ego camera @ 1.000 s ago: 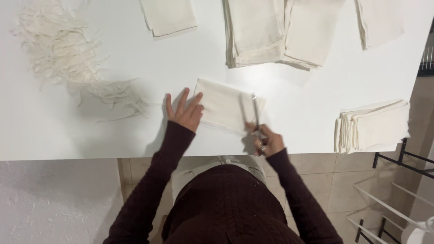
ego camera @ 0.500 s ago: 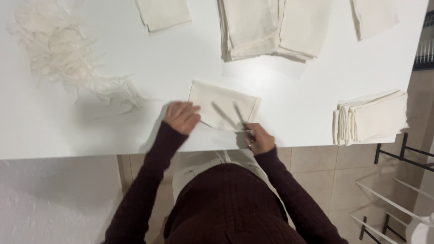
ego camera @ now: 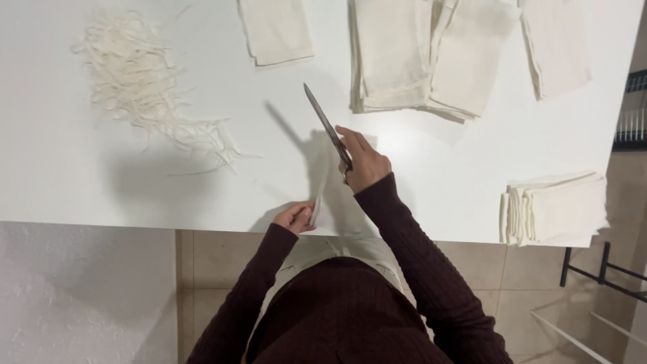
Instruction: Trimming excess material from folded fabric pieces using scissors at a workbench.
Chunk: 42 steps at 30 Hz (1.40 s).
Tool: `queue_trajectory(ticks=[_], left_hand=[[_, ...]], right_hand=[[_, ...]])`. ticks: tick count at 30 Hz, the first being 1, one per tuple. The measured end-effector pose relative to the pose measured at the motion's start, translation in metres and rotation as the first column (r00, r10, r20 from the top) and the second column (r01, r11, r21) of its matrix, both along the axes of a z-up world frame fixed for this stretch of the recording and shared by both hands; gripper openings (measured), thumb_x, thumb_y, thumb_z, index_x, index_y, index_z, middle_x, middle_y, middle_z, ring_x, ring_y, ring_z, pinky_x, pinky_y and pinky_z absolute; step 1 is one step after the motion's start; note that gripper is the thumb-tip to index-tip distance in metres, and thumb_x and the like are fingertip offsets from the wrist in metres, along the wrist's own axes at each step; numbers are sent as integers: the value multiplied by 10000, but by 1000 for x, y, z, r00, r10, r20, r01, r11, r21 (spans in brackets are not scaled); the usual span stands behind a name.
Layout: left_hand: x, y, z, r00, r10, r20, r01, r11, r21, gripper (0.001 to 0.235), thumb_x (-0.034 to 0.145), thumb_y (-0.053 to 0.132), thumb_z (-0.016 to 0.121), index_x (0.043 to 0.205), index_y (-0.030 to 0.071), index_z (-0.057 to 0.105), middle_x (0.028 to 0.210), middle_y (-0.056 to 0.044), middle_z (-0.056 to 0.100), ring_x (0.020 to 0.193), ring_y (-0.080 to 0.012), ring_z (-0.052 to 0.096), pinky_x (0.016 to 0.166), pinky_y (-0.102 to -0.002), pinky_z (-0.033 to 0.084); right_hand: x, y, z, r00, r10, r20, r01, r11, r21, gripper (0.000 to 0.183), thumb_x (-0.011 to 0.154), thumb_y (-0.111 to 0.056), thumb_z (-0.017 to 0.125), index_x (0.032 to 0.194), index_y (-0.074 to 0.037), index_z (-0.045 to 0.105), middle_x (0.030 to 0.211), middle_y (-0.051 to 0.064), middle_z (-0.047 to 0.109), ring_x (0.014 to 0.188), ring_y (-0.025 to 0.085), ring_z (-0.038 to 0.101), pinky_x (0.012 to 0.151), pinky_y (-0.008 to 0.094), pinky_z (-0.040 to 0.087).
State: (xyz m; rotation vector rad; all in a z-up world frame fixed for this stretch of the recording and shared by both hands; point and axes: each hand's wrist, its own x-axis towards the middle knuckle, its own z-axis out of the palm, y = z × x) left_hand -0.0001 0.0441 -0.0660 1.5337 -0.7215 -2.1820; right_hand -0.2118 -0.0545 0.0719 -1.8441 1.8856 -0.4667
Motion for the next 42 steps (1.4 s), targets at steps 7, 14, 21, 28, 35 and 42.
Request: queue_trajectory(ticks=[7,14,21,28,35,42], left_hand=[[-14,-18,28,994,-20,110,17,999,30,415,934,240,782,1270,45,634,1167,-218,695,910,-260,740,839,-358,649],[-31,-15,-4,974,-98,207,83,993,79,369,912,213,774,1178,-26,686,1146,-293,701,726,-311,770,671,-345,694],[-30,-35,33,997,-54,52,47,989,137,503,999,210,647,1355,-123,524,1222,-341,620,895,-445,738,791,-464,672],[-30,-38,56,962,-207,181,195,977,82,540,939,344,742,1205,-115,644,922,-290,732,759,-342,772,697,-379,680],[-21,-31,48,964,-213,160,205,977,64,413,923,183,737,1190,-111,622,977,-320,720,767,-335,762,708,-390,674],[-15,-34,48,976,-199,92,188,975,118,356,904,141,753,1137,-110,656,1024,-319,726,828,-337,758,768,-394,674]], right_hand=[[-30,77,-42,965,-236,112,181,912,367,365,854,-33,695,1192,-158,636,661,36,715,523,258,703,631,391,568],[-33,89,-79,986,-158,-53,167,930,327,545,827,-55,743,1335,-159,575,1176,128,740,963,370,732,865,491,572],[-55,106,-85,871,-377,314,235,882,408,227,857,-186,813,995,-107,651,773,58,729,490,211,681,499,300,560],[-48,243,-105,477,-567,672,-30,754,657,311,742,-70,913,774,18,617,468,146,603,270,210,575,274,277,455],[-36,293,-118,339,-621,707,-51,738,673,257,815,-55,852,759,60,629,458,146,574,272,214,559,278,275,447],[4,269,-117,347,-598,723,4,771,637,231,818,-77,854,782,39,657,500,142,592,320,183,545,340,247,433]])
